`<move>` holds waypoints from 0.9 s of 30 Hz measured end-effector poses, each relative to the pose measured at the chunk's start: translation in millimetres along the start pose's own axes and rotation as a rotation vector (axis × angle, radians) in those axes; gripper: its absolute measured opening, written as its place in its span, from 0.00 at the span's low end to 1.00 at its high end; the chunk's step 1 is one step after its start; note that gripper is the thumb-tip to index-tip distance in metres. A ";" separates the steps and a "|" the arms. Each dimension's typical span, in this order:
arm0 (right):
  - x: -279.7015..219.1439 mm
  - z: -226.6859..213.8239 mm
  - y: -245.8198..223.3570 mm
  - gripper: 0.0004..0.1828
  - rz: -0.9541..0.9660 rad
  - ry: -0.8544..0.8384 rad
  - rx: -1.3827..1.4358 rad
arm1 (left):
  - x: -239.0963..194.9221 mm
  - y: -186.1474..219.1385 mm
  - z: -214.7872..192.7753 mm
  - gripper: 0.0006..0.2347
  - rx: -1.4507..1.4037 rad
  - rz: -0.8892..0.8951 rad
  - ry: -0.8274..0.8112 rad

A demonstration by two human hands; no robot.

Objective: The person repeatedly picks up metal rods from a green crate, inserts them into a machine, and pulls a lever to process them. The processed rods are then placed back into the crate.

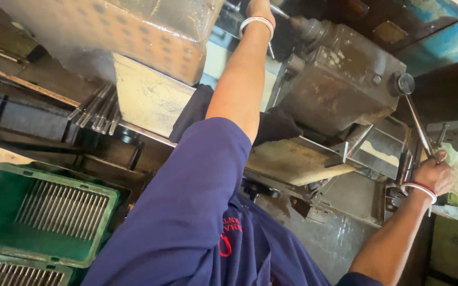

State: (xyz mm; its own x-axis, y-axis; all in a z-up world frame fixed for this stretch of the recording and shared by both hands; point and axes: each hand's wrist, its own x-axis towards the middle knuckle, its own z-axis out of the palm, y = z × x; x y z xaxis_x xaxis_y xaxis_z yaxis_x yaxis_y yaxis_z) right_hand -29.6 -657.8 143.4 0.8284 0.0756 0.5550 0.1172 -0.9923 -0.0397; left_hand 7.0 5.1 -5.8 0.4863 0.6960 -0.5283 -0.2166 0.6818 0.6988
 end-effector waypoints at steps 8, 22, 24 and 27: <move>-1.5 -0.1 -0.7 0.35 0.005 0.002 -0.021 | 7.1 -7.0 -2.7 0.18 -0.233 -0.092 -0.002; -17.1 -3.7 -6.1 0.34 0.090 -0.104 -0.041 | -21.9 -11.6 -0.4 0.19 -0.237 0.183 0.215; -16.3 -5.2 -8.8 0.32 0.018 -0.049 -0.053 | -31.9 -2.7 3.6 0.19 -0.179 0.195 0.223; -10.1 -9.8 -7.7 0.35 -0.011 -0.042 -0.043 | -49.9 -0.6 -6.1 0.20 -0.051 0.141 0.251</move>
State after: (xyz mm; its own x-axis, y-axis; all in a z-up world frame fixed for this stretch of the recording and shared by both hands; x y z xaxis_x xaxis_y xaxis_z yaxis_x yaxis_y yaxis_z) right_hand -44.3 -652.0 146.3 0.8497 0.0895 0.5196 0.1035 -0.9946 0.0021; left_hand -22.2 -28.7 17.2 0.2256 0.8141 -0.5351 -0.3126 0.5807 0.7517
